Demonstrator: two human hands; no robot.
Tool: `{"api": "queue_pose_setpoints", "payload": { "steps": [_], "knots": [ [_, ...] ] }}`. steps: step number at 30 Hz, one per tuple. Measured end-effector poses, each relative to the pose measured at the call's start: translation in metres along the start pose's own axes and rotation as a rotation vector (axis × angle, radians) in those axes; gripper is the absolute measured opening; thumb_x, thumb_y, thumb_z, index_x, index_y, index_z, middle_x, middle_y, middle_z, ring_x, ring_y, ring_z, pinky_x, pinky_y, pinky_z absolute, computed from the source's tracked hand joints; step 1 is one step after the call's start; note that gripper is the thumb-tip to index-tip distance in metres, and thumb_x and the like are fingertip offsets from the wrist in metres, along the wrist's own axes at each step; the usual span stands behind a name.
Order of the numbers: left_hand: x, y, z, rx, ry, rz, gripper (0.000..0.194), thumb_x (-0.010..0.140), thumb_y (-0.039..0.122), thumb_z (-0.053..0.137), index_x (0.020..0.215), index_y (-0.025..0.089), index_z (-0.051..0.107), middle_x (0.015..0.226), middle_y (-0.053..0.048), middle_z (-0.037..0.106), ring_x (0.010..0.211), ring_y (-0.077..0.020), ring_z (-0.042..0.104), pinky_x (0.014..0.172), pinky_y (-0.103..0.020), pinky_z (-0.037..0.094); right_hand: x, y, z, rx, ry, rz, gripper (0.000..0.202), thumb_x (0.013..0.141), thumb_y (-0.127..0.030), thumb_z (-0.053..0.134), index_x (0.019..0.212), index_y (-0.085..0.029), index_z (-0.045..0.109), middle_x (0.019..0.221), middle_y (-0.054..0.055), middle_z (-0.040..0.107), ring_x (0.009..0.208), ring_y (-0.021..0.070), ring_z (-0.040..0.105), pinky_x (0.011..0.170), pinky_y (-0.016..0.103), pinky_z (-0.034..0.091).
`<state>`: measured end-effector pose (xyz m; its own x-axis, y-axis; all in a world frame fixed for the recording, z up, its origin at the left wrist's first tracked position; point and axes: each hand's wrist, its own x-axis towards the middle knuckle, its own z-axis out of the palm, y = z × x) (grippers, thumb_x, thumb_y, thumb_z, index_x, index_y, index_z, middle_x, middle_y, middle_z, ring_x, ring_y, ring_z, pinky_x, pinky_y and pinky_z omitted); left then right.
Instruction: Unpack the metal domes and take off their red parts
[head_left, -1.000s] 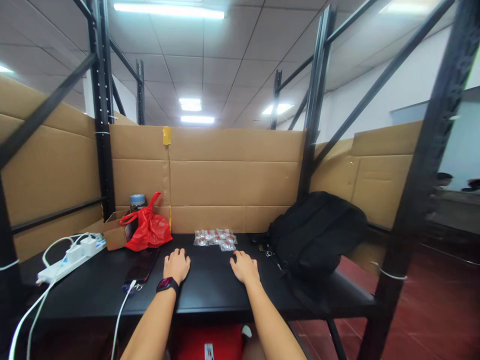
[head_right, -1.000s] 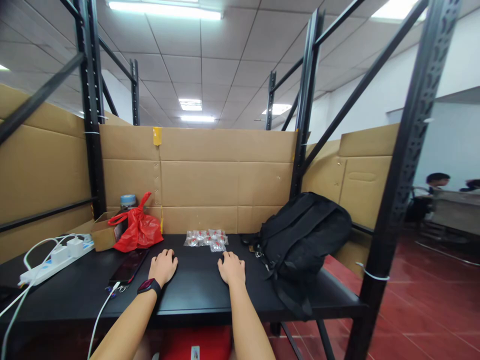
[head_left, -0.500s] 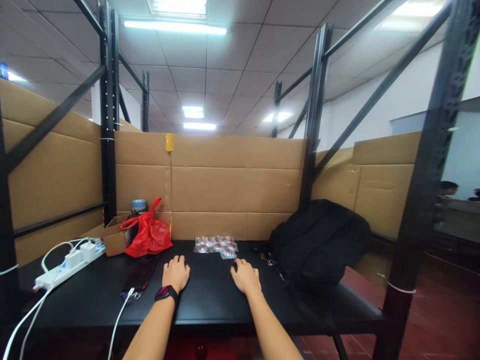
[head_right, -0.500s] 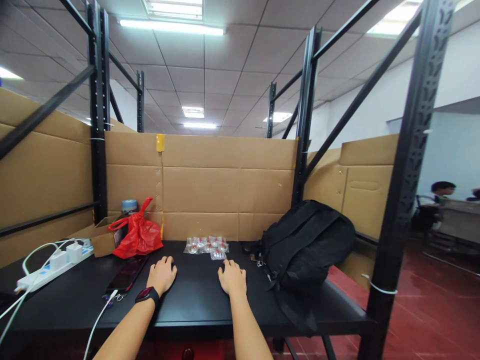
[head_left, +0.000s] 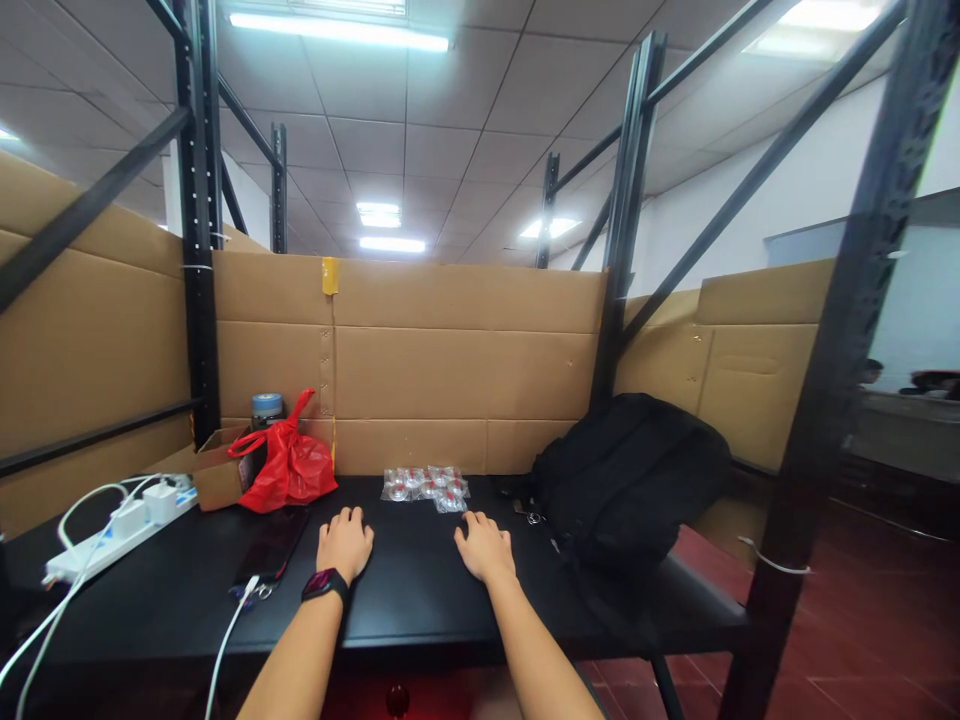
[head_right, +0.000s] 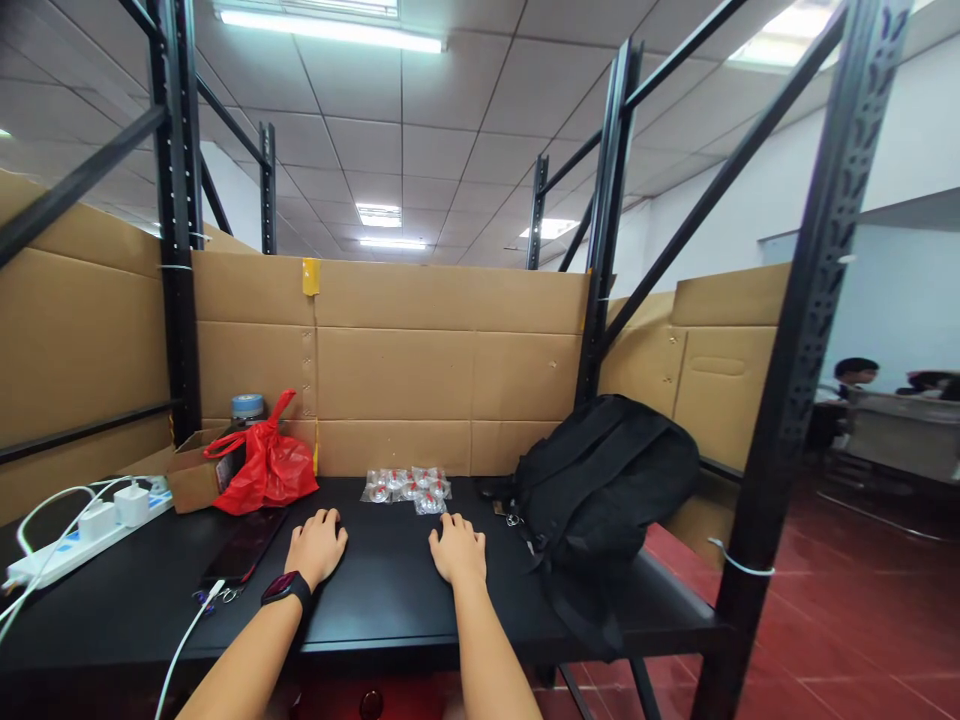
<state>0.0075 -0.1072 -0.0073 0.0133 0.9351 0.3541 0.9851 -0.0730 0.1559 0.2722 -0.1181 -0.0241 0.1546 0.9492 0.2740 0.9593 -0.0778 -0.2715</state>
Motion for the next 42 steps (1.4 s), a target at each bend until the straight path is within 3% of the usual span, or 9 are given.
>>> {"api": "queue_pose_setpoints", "payload": {
  "steps": [6, 10, 13, 17, 23, 32, 38, 40, 42],
  "knots": [
    [0.010, -0.005, 0.013, -0.049, -0.175, -0.009, 0.061, 0.093, 0.056, 0.035, 0.147, 0.030, 0.044, 0.159, -0.005, 0.033, 0.148, -0.0294, 0.024, 0.117, -0.048, 0.021, 0.004, 0.002, 0.005, -0.004, -0.022, -0.001, 0.047, 0.095, -0.042, 0.036, 0.133, -0.023, 0.055, 0.139, 0.013, 0.054, 0.128, 0.0275, 0.048, 0.104, 0.045, 0.031],
    [0.015, -0.007, 0.017, -0.042, -0.232, -0.009, 0.066, 0.092, 0.063, 0.031, 0.151, 0.035, 0.037, 0.162, -0.002, 0.026, 0.150, -0.0314, 0.017, 0.118, -0.054, 0.016, 0.009, 0.003, 0.010, -0.007, -0.129, 0.038, 0.065, 0.095, -0.057, 0.030, 0.149, -0.022, 0.041, 0.159, 0.011, 0.032, 0.148, 0.0297, 0.022, 0.116, 0.050, 0.016],
    [0.017, -0.009, 0.017, -0.044, -0.238, -0.003, 0.068, 0.090, 0.067, 0.031, 0.151, 0.037, 0.036, 0.163, -0.001, 0.024, 0.150, -0.0336, 0.015, 0.117, -0.059, 0.014, 0.012, 0.004, 0.012, -0.017, -0.204, 0.071, 0.074, 0.093, -0.065, 0.027, 0.154, -0.024, 0.032, 0.164, 0.008, 0.021, 0.151, 0.0309, 0.011, 0.117, 0.054, 0.008],
    [0.019, -0.011, 0.018, -0.045, -0.237, 0.002, 0.070, 0.089, 0.070, 0.031, 0.151, 0.038, 0.036, 0.163, -0.002, 0.024, 0.150, -0.0358, 0.016, 0.116, -0.062, 0.014, 0.015, 0.003, 0.011, -0.030, -0.233, 0.073, 0.075, 0.093, -0.067, 0.025, 0.155, -0.026, 0.028, 0.164, 0.007, 0.019, 0.152, 0.0306, 0.009, 0.117, 0.056, 0.008],
    [0.024, -0.011, 0.019, -0.037, -0.246, 0.006, 0.072, 0.088, 0.073, 0.030, 0.151, 0.039, 0.035, 0.163, 0.000, 0.023, 0.150, -0.0359, 0.014, 0.116, -0.061, 0.014, 0.020, 0.004, 0.012, -0.026, -0.220, 0.099, 0.079, 0.092, -0.068, 0.025, 0.158, -0.024, 0.016, 0.165, 0.009, 0.012, 0.152, 0.0309, 0.007, 0.117, 0.057, 0.009],
    [0.050, -0.009, 0.032, -0.020, -0.243, -0.007, 0.074, 0.087, 0.075, 0.031, 0.152, 0.039, 0.033, 0.163, -0.001, 0.023, 0.150, -0.0369, 0.014, 0.117, -0.060, 0.013, 0.040, 0.001, 0.015, -0.058, -0.197, 0.058, 0.078, 0.092, -0.070, 0.024, 0.157, -0.034, 0.000, 0.166, 0.002, -0.004, 0.152, 0.0306, -0.007, 0.117, 0.059, -0.002],
    [0.067, -0.007, 0.037, -0.037, -0.251, 0.021, 0.078, 0.087, 0.075, 0.032, 0.155, 0.039, 0.021, 0.164, 0.000, 0.018, 0.150, -0.0365, 0.013, 0.117, -0.058, 0.013, 0.055, -0.001, 0.017, -0.085, -0.210, -0.020, 0.076, 0.090, -0.073, 0.027, 0.155, -0.043, 0.001, 0.166, -0.005, -0.011, 0.151, 0.0334, -0.013, 0.114, 0.063, -0.005],
    [0.071, -0.006, 0.038, -0.041, -0.246, 0.034, 0.079, 0.087, 0.075, 0.033, 0.156, 0.040, 0.018, 0.164, 0.000, 0.015, 0.151, -0.0362, 0.011, 0.118, -0.058, 0.012, 0.058, -0.002, 0.017, -0.088, -0.207, -0.044, 0.074, 0.091, -0.071, 0.029, 0.156, -0.043, 0.005, 0.166, -0.005, -0.007, 0.151, 0.0341, -0.011, 0.114, 0.063, -0.003],
    [0.073, -0.006, 0.038, -0.043, -0.241, 0.052, 0.079, 0.087, 0.075, 0.033, 0.156, 0.040, 0.017, 0.165, 0.001, 0.014, 0.151, -0.0359, 0.010, 0.118, -0.058, 0.012, 0.059, -0.002, 0.016, -0.074, -0.185, -0.094, 0.067, 0.094, -0.064, 0.030, 0.155, -0.041, 0.017, 0.166, -0.002, 0.007, 0.151, 0.0328, -0.002, 0.114, 0.061, 0.003]
  ]
}}
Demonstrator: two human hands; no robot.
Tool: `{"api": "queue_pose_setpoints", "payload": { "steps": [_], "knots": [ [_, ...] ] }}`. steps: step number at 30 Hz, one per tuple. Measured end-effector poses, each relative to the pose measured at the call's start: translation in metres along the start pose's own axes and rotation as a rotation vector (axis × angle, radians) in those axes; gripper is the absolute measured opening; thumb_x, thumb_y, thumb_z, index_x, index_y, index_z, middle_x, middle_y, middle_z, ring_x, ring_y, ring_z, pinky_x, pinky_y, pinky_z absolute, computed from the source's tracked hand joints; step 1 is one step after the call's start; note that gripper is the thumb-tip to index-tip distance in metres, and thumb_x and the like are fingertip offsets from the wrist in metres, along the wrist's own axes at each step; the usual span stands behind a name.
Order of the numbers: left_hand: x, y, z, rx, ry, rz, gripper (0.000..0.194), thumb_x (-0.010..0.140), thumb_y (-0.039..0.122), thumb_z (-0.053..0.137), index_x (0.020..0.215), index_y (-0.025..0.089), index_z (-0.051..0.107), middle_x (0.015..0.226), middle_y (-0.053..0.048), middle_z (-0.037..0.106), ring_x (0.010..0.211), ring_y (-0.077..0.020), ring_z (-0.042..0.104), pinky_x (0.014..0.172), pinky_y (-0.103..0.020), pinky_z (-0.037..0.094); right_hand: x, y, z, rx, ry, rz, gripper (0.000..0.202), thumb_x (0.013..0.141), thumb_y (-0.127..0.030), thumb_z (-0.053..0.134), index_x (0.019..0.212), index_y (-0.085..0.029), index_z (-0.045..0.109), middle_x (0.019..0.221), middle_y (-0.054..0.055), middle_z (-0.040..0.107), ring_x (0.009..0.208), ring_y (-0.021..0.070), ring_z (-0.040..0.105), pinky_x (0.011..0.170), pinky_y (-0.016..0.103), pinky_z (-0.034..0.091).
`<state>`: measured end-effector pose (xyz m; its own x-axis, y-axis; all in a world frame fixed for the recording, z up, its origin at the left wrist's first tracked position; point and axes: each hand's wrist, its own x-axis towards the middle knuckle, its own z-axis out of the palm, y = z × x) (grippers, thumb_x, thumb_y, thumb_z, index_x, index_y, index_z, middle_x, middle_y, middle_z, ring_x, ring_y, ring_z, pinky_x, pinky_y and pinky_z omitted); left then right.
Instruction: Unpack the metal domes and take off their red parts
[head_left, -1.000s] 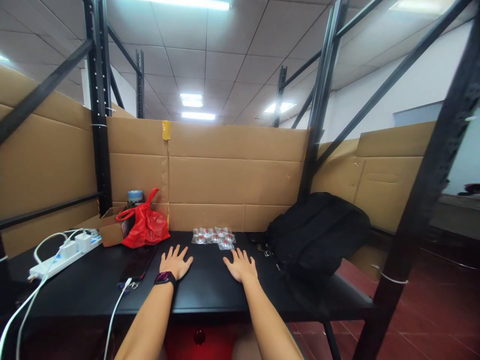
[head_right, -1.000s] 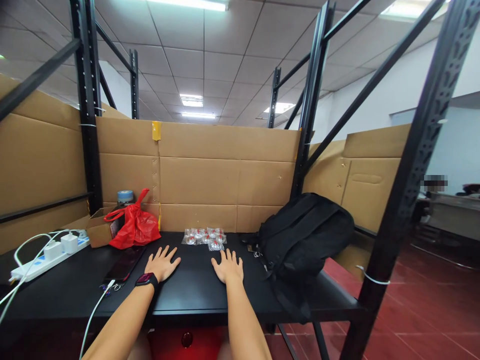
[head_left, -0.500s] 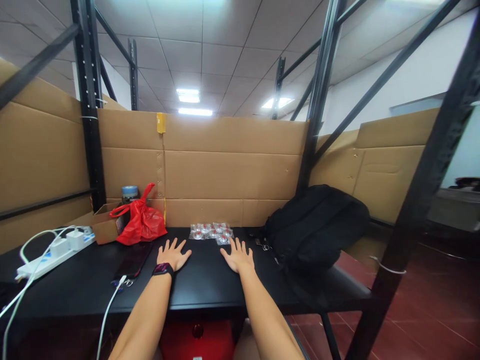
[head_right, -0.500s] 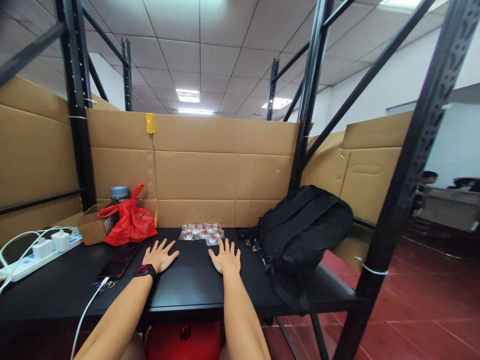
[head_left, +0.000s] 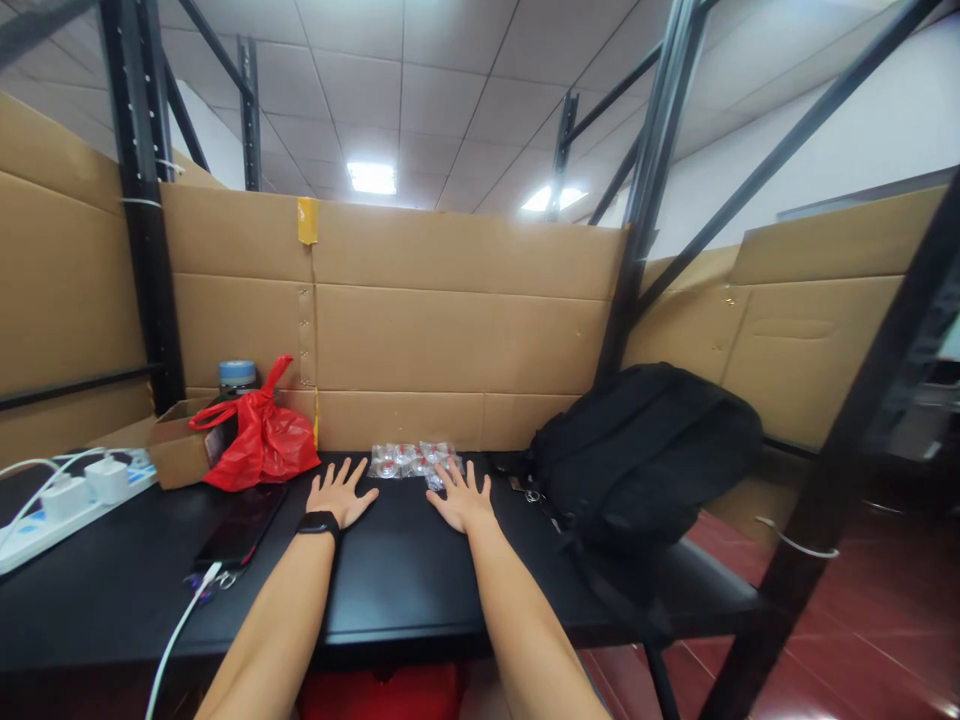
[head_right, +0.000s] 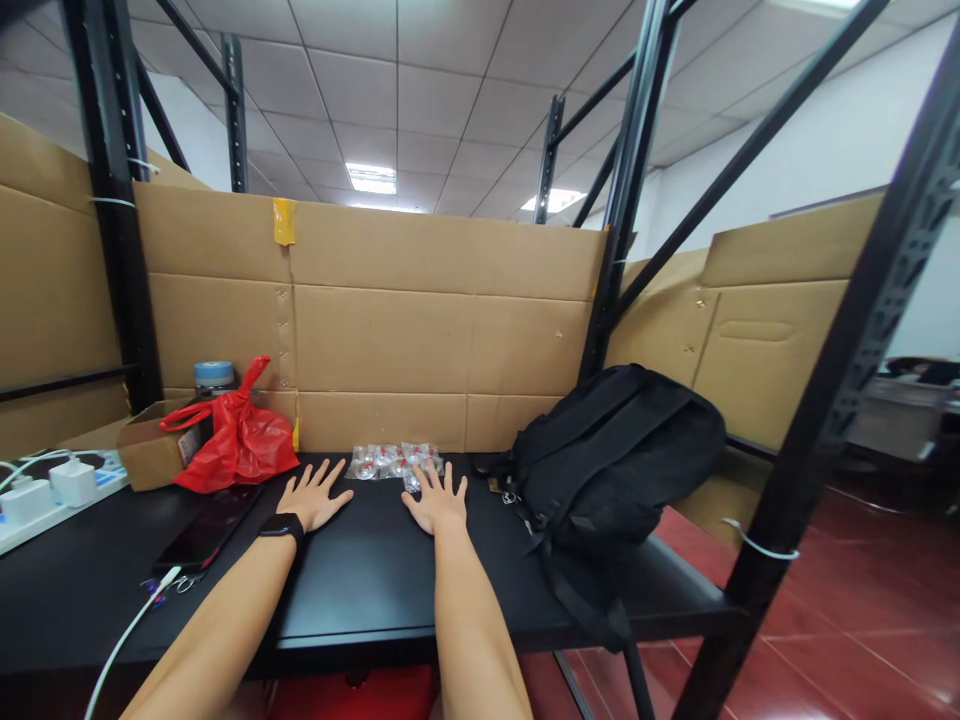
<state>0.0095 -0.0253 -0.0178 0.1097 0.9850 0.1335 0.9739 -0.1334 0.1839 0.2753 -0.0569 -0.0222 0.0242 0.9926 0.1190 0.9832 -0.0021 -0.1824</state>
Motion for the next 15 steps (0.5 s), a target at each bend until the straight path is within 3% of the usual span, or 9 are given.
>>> {"api": "queue_pose_setpoints", "payload": {
  "steps": [3, 6, 10, 15],
  "knots": [
    [0.000, 0.000, 0.001, 0.006, 0.017, 0.018, 0.080, 0.087, 0.075, 0.033, 0.156, 0.040, 0.016, 0.165, 0.001, 0.012, 0.151, -0.0357, 0.008, 0.118, -0.058, 0.011, -0.001, -0.001, -0.003, 0.045, 0.067, -0.096, 0.052, 0.097, -0.046, 0.036, 0.147, -0.032, 0.038, 0.154, 0.006, 0.040, 0.142, 0.0285, 0.029, 0.110, 0.052, 0.022],
    [0.000, 0.000, 0.001, 0.012, 0.033, 0.019, 0.080, 0.087, 0.075, 0.033, 0.156, 0.039, 0.017, 0.165, 0.001, 0.011, 0.151, -0.0351, 0.007, 0.119, -0.057, 0.009, -0.001, -0.002, -0.005, 0.062, 0.158, -0.119, 0.045, 0.094, -0.032, 0.043, 0.138, -0.024, 0.047, 0.133, 0.011, 0.059, 0.123, 0.0266, 0.049, 0.100, 0.040, 0.034],
    [0.002, -0.001, 0.003, -0.006, 0.028, 0.012, 0.079, 0.086, 0.076, 0.035, 0.155, 0.040, 0.022, 0.165, 0.001, 0.015, 0.151, -0.0364, 0.011, 0.118, -0.057, 0.010, 0.003, -0.001, -0.014, 0.041, 0.235, -0.111, 0.034, 0.100, -0.023, 0.033, 0.127, -0.017, 0.052, 0.115, 0.013, 0.066, 0.109, 0.0228, 0.058, 0.091, 0.030, 0.036],
    [0.007, -0.004, 0.007, -0.025, -0.020, 0.008, 0.082, 0.084, 0.079, 0.032, 0.152, 0.035, 0.034, 0.163, -0.002, 0.023, 0.150, -0.0375, 0.015, 0.117, -0.058, 0.015, 0.009, -0.001, -0.036, -0.021, 0.255, -0.114, 0.032, 0.104, -0.026, 0.027, 0.117, -0.020, 0.055, 0.109, 0.011, 0.069, 0.097, 0.0208, 0.063, 0.081, 0.027, 0.038]
  ]
}}
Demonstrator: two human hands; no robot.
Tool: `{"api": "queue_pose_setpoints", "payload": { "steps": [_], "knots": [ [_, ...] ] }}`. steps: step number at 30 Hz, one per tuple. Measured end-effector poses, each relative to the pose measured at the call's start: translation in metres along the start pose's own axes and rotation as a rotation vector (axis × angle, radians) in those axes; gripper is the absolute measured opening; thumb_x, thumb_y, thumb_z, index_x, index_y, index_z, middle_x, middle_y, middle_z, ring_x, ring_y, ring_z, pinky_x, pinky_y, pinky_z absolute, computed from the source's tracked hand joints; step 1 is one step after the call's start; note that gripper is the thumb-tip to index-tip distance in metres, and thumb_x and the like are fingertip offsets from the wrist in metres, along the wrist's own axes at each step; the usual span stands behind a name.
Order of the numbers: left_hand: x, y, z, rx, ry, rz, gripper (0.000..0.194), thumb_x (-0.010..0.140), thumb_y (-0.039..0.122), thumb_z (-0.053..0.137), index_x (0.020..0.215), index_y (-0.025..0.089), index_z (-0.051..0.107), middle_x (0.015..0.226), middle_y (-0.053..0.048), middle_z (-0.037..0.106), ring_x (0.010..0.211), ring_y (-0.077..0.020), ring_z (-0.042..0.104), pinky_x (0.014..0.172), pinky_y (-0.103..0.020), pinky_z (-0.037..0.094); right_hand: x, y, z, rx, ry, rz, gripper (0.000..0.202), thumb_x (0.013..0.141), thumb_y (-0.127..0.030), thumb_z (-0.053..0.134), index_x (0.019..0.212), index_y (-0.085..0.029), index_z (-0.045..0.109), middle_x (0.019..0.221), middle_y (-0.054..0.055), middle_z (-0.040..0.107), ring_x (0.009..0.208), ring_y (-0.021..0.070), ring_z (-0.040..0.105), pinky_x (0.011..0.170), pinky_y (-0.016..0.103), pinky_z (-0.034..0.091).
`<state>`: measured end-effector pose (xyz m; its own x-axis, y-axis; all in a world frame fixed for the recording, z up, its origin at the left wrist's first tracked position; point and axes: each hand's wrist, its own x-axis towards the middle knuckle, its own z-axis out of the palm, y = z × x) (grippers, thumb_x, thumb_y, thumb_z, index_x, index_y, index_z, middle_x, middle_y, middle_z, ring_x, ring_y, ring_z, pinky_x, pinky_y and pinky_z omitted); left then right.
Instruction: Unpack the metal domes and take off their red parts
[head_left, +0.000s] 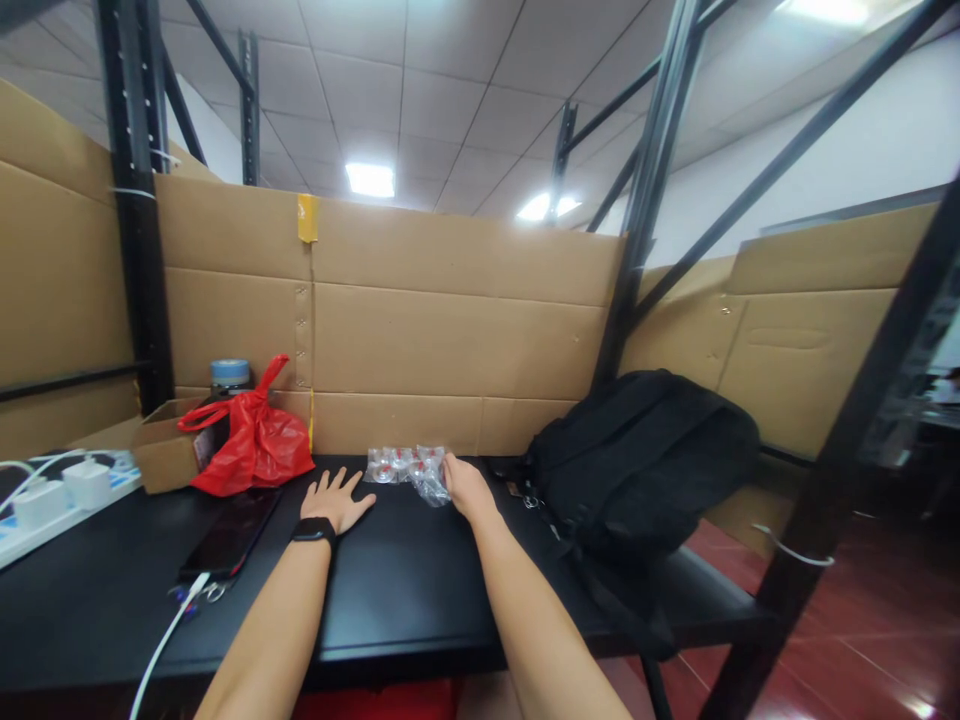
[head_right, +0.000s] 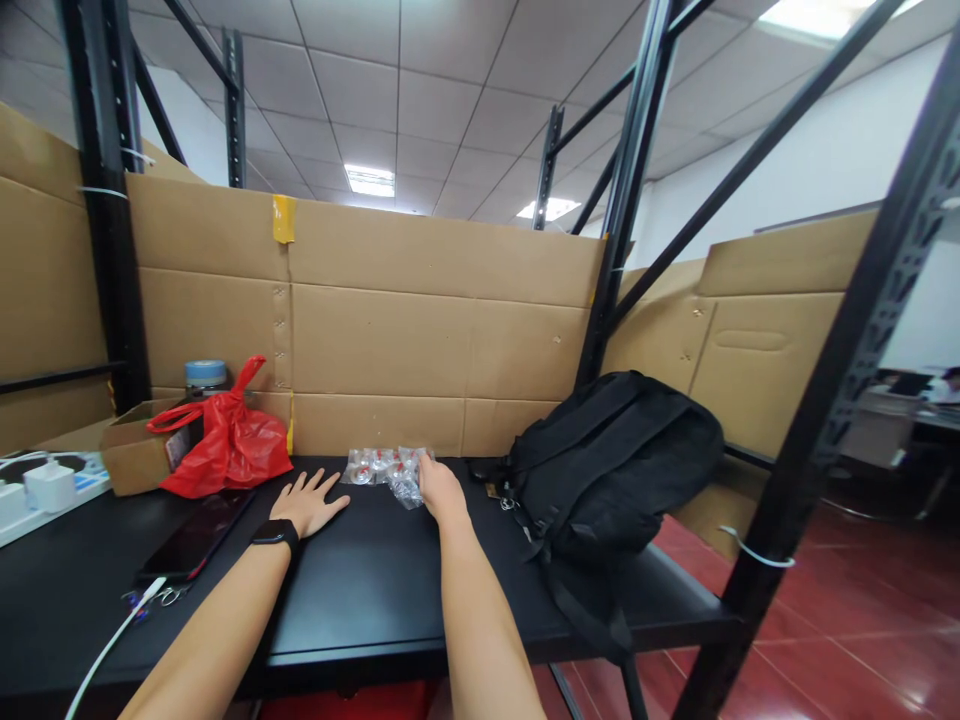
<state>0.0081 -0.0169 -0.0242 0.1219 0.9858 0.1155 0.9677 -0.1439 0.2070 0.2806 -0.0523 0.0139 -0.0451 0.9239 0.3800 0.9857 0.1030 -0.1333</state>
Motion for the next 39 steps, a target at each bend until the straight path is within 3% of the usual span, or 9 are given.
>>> {"api": "queue_pose_setpoints", "payload": {
  "steps": [6, 15, 20, 23, 28, 31, 33, 35, 39],
  "knots": [
    [0.003, 0.000, 0.001, -0.011, 0.003, -0.002, 0.081, 0.083, 0.078, 0.033, 0.152, 0.036, 0.035, 0.162, 0.000, 0.024, 0.150, -0.0367, 0.014, 0.118, -0.057, 0.015, 0.015, -0.008, -0.020, -0.079, -0.050, -0.032, 0.034, 0.100, -0.027, 0.031, 0.125, -0.021, 0.053, 0.103, 0.015, 0.070, 0.094, 0.0284, 0.066, 0.081, 0.035, 0.041],
    [0.016, -0.004, 0.006, -0.025, 0.006, 0.024, 0.079, 0.084, 0.079, 0.032, 0.152, 0.038, 0.034, 0.163, 0.000, 0.024, 0.150, -0.0376, 0.014, 0.118, -0.056, 0.015, 0.038, -0.008, -0.050, -0.149, -0.122, -0.134, 0.051, 0.089, -0.014, 0.046, 0.137, -0.027, 0.048, 0.106, 0.012, 0.069, 0.101, 0.0265, 0.066, 0.083, 0.032, 0.043],
    [0.025, -0.007, 0.008, -0.012, -0.027, 0.048, 0.061, 0.097, 0.056, 0.026, 0.153, 0.034, 0.034, 0.162, -0.002, 0.025, 0.150, -0.0353, 0.016, 0.117, -0.055, 0.020, 0.058, -0.019, -0.078, -0.172, -0.079, -0.097, 0.056, 0.086, -0.012, 0.050, 0.140, -0.025, 0.046, 0.110, 0.015, 0.067, 0.103, 0.0303, 0.065, 0.083, 0.035, 0.045],
    [0.033, -0.009, 0.009, -0.020, -0.021, 0.091, 0.056, 0.099, 0.040, 0.029, 0.151, 0.024, 0.039, 0.160, -0.007, 0.030, 0.149, -0.0336, 0.022, 0.116, -0.052, 0.025, 0.071, -0.028, -0.086, -0.179, -0.043, -0.075, 0.060, 0.086, -0.013, 0.052, 0.144, -0.022, 0.040, 0.113, 0.018, 0.066, 0.104, 0.0324, 0.065, 0.084, 0.037, 0.045],
    [0.044, -0.019, 0.005, -0.052, 0.052, 0.205, 0.055, 0.094, 0.016, 0.034, 0.149, 0.014, 0.040, 0.150, -0.013, 0.047, 0.139, -0.0252, 0.043, 0.110, -0.037, 0.038, 0.092, -0.025, -0.059, 0.094, 0.047, -0.058, 0.063, 0.094, -0.016, 0.044, 0.154, -0.016, 0.025, 0.108, 0.020, 0.070, 0.102, 0.0299, 0.067, 0.088, 0.037, 0.046],
    [0.046, -0.022, -0.001, -0.068, 0.165, 0.231, 0.064, 0.087, 0.006, 0.037, 0.150, 0.013, 0.035, 0.142, -0.014, 0.054, 0.129, -0.0215, 0.053, 0.106, -0.032, 0.041, 0.103, -0.022, -0.028, 0.428, 0.114, -0.062, 0.045, 0.094, -0.023, 0.048, 0.138, -0.014, 0.052, 0.099, 0.016, 0.075, 0.098, 0.0273, 0.070, 0.089, 0.035, 0.047],
    [0.046, -0.019, -0.006, -0.055, 0.334, 0.280, 0.063, 0.084, 0.008, 0.041, 0.147, 0.013, 0.038, 0.141, -0.016, 0.053, 0.127, -0.0238, 0.052, 0.105, -0.035, 0.040, 0.108, -0.022, -0.009, 0.543, 0.124, -0.083, 0.030, 0.091, -0.026, 0.053, 0.116, -0.016, 0.068, 0.093, 0.011, 0.076, 0.093, 0.0239, 0.071, 0.086, 0.031, 0.049],
    [0.046, -0.011, -0.012, -0.016, 0.503, 0.403, 0.059, 0.084, 0.015, 0.048, 0.142, 0.015, 0.043, 0.140, -0.015, 0.051, 0.125, -0.0275, 0.051, 0.103, -0.039, 0.040, 0.113, -0.024, 0.007, 0.582, 0.125, -0.097, 0.024, 0.090, -0.031, 0.055, 0.099, -0.018, 0.073, 0.090, 0.008, 0.077, 0.086, 0.0215, 0.072, 0.080, 0.028, 0.051],
    [0.050, 0.010, -0.018, 0.086, 0.591, 0.710, 0.048, 0.085, 0.027, 0.059, 0.132, 0.022, 0.052, 0.139, -0.013, 0.053, 0.124, -0.0299, 0.049, 0.099, -0.043, 0.038, 0.122, -0.029, 0.028, 0.791, 0.185, -0.136, 0.027, 0.084, -0.040, 0.061, 0.085, -0.017, 0.075, 0.083, 0.007, 0.077, 0.078, 0.0212, 0.071, 0.071, 0.028, 0.052]
  ]
}}
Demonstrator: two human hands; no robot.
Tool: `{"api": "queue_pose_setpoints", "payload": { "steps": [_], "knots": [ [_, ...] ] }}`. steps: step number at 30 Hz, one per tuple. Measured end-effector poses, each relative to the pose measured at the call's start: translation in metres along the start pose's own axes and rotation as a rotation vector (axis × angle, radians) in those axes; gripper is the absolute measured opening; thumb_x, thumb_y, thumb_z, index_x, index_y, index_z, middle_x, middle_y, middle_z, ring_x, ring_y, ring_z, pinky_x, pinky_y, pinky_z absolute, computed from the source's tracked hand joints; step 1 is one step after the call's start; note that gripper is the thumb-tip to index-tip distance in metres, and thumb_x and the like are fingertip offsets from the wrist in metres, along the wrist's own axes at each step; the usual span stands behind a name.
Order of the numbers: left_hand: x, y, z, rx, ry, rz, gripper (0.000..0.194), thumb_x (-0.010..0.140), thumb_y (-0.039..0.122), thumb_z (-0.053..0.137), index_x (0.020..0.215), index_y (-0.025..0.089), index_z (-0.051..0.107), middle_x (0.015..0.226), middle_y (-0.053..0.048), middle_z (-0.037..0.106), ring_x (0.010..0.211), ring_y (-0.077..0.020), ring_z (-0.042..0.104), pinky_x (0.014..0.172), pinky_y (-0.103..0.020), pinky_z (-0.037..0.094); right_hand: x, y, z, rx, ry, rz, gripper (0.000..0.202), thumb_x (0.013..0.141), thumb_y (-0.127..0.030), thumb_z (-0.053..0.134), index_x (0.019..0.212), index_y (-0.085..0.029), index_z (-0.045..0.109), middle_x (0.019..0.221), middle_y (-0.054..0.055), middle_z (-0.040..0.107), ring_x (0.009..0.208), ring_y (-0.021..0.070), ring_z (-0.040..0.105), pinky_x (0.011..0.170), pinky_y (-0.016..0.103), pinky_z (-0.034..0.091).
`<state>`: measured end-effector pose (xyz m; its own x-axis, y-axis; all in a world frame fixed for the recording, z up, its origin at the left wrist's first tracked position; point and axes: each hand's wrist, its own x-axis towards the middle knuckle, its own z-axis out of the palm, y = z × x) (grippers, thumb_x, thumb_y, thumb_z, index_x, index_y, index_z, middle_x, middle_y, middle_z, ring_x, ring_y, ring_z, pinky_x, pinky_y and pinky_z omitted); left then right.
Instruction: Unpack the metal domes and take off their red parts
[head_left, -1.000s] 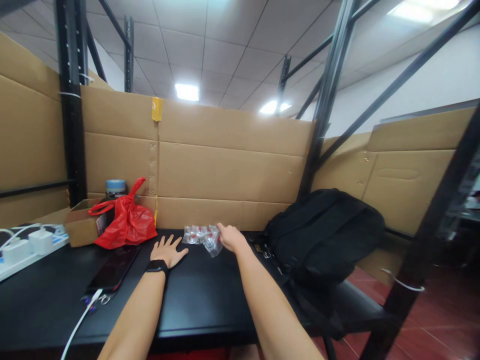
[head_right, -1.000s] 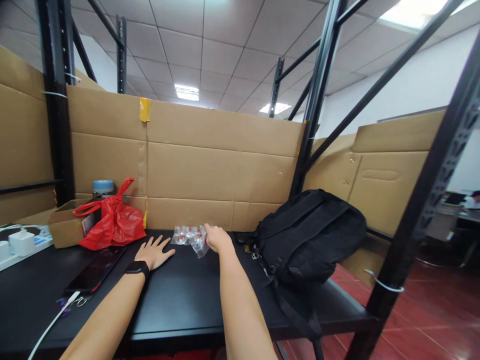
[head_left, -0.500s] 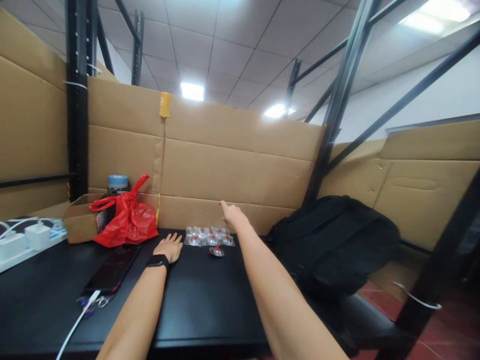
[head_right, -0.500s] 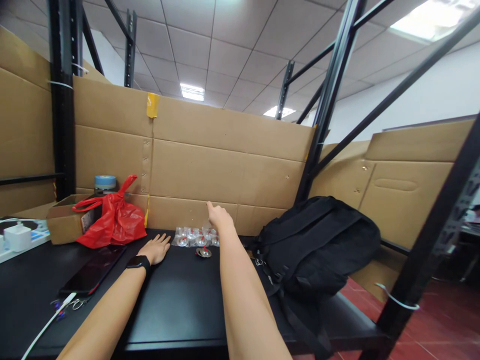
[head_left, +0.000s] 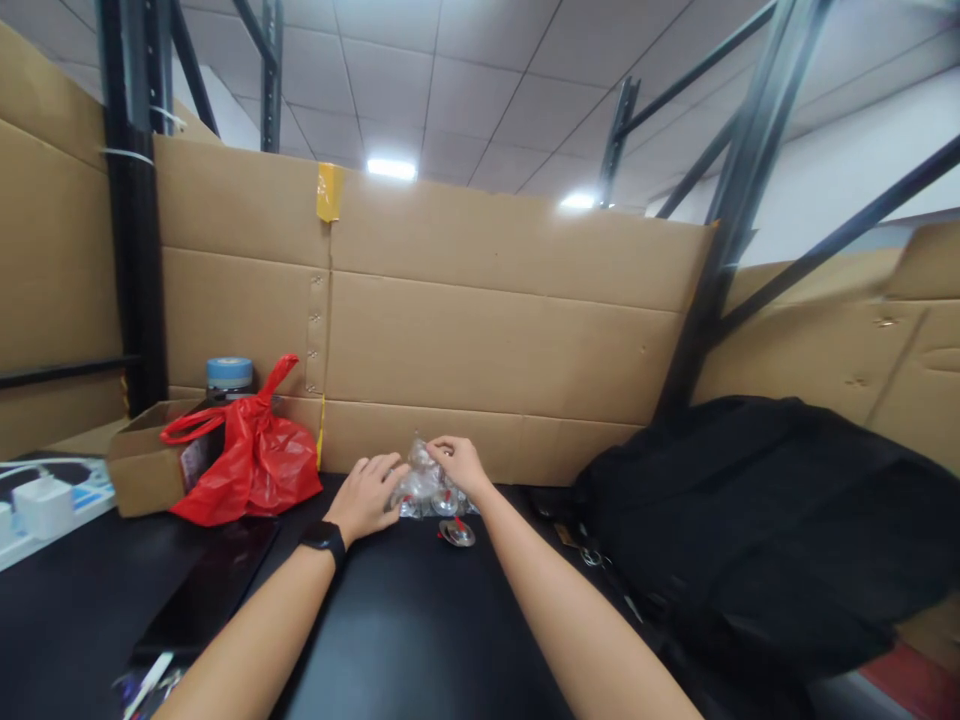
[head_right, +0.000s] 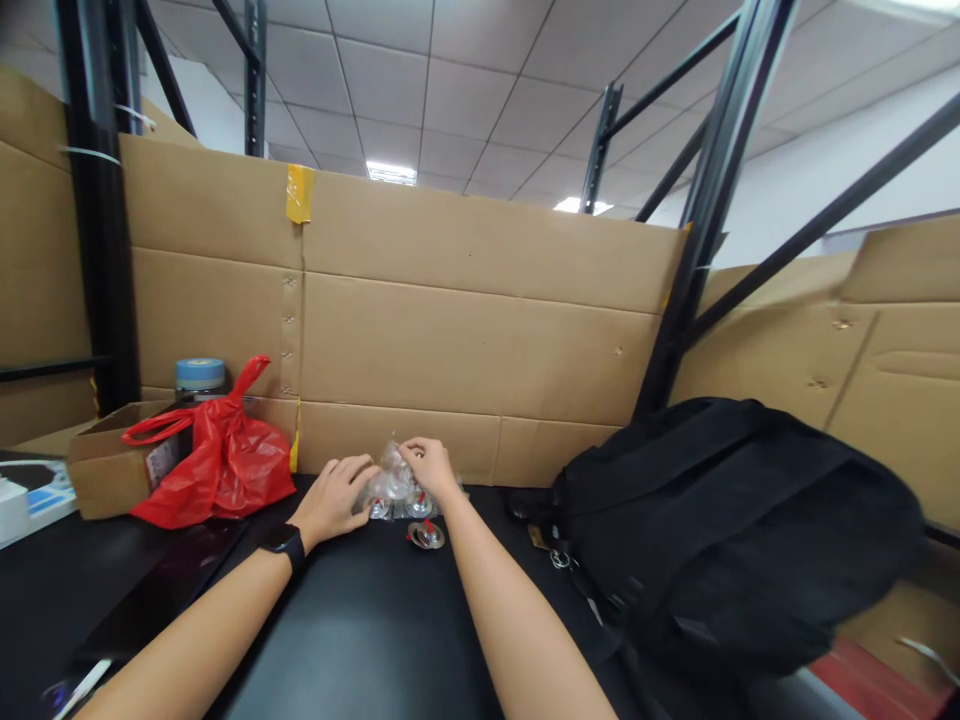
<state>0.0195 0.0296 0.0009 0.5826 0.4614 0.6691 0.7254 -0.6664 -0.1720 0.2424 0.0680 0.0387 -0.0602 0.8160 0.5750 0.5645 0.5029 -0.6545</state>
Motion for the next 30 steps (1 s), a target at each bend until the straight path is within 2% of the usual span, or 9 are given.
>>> {"api": "queue_pose_setpoints", "payload": {
  "steps": [5, 9, 12, 14, 17, 19, 23, 27, 30],
  "knots": [
    [0.015, 0.003, 0.011, 0.038, 0.011, 0.140, 0.024, 0.096, 0.018, 0.048, 0.116, 0.022, 0.060, 0.122, -0.008, 0.064, 0.101, -0.0216, 0.059, 0.087, -0.037, 0.039, 0.012, 0.002, 0.019, 0.251, -0.041, -0.015, 0.031, 0.077, -0.045, 0.068, 0.082, -0.014, 0.072, 0.074, 0.007, 0.073, 0.064, 0.0180, 0.066, 0.060, 0.026, 0.049],
    [0.012, -0.008, 0.012, 0.075, -0.003, -0.014, 0.020, 0.097, 0.017, 0.046, 0.105, 0.020, 0.064, 0.106, -0.007, 0.067, 0.090, -0.0213, 0.058, 0.080, -0.037, 0.039, 0.014, -0.004, 0.025, 0.358, -0.161, -0.030, 0.032, 0.085, -0.044, 0.061, 0.095, -0.016, 0.068, 0.079, 0.005, 0.072, 0.065, 0.0167, 0.066, 0.060, 0.026, 0.051],
    [0.004, -0.019, 0.007, 0.152, -0.040, -0.243, 0.024, 0.094, 0.013, 0.045, 0.105, 0.018, 0.065, 0.106, -0.010, 0.067, 0.094, -0.0245, 0.057, 0.080, -0.039, 0.038, 0.002, -0.003, 0.011, 0.161, -0.176, -0.096, 0.024, 0.091, -0.032, 0.051, 0.098, -0.018, 0.069, 0.088, 0.006, 0.073, 0.075, 0.0176, 0.067, 0.071, 0.028, 0.052],
    [-0.001, -0.025, 0.007, 0.188, -0.110, -0.366, 0.025, 0.091, 0.013, 0.046, 0.106, 0.017, 0.066, 0.109, -0.012, 0.066, 0.098, -0.0267, 0.057, 0.082, -0.041, 0.038, -0.013, 0.002, -0.005, -0.061, -0.242, -0.175, 0.021, 0.086, -0.018, 0.053, 0.096, -0.019, 0.071, 0.091, 0.006, 0.073, 0.086, 0.0194, 0.067, 0.081, 0.030, 0.050],
    [-0.007, -0.029, 0.010, 0.166, -0.248, -0.504, 0.026, 0.091, 0.018, 0.046, 0.107, 0.017, 0.067, 0.109, -0.012, 0.066, 0.101, -0.0286, 0.058, 0.083, -0.043, 0.038, -0.039, 0.016, -0.029, -0.280, -0.430, -0.240, 0.038, 0.075, -0.002, 0.050, 0.098, -0.022, 0.073, 0.103, 0.006, 0.073, 0.100, 0.0211, 0.065, 0.092, 0.032, 0.046],
    [-0.008, -0.029, 0.011, 0.137, -0.297, -0.550, 0.027, 0.091, 0.021, 0.045, 0.108, 0.017, 0.066, 0.109, -0.012, 0.066, 0.102, -0.0291, 0.058, 0.085, -0.043, 0.038, -0.054, 0.024, -0.040, -0.348, -0.496, -0.239, 0.048, 0.074, 0.001, 0.049, 0.108, -0.024, 0.072, 0.115, 0.006, 0.071, 0.112, 0.0227, 0.062, 0.100, 0.036, 0.042],
    [-0.004, -0.024, 0.008, 0.116, -0.260, -0.512, 0.033, 0.086, 0.016, 0.047, 0.114, 0.016, 0.064, 0.116, -0.014, 0.064, 0.108, -0.0307, 0.057, 0.088, -0.045, 0.037, -0.067, 0.030, -0.047, -0.335, -0.515, -0.205, 0.046, 0.083, -0.007, 0.056, 0.124, -0.026, 0.065, 0.134, 0.007, 0.062, 0.126, 0.0247, 0.054, 0.107, 0.040, 0.038],
    [-0.001, -0.011, 0.000, -0.121, -0.222, -0.335, 0.039, 0.085, 0.014, 0.044, 0.120, 0.022, 0.060, 0.126, -0.009, 0.062, 0.118, -0.0268, 0.053, 0.096, -0.042, 0.037, -0.068, 0.029, -0.038, -0.365, -0.446, -0.172, 0.031, 0.086, -0.020, 0.065, 0.116, -0.025, 0.066, 0.116, 0.007, 0.070, 0.110, 0.0249, 0.062, 0.098, 0.039, 0.044],
    [0.002, 0.001, -0.002, -0.301, -0.243, -0.176, 0.042, 0.085, 0.023, 0.049, 0.126, 0.024, 0.056, 0.133, -0.007, 0.060, 0.123, -0.0254, 0.052, 0.102, -0.041, 0.035, -0.069, 0.032, -0.030, -0.393, -0.352, -0.196, 0.029, 0.092, -0.022, 0.056, 0.120, -0.024, 0.062, 0.115, 0.009, 0.069, 0.109, 0.0249, 0.061, 0.097, 0.040, 0.044]
  ]
}}
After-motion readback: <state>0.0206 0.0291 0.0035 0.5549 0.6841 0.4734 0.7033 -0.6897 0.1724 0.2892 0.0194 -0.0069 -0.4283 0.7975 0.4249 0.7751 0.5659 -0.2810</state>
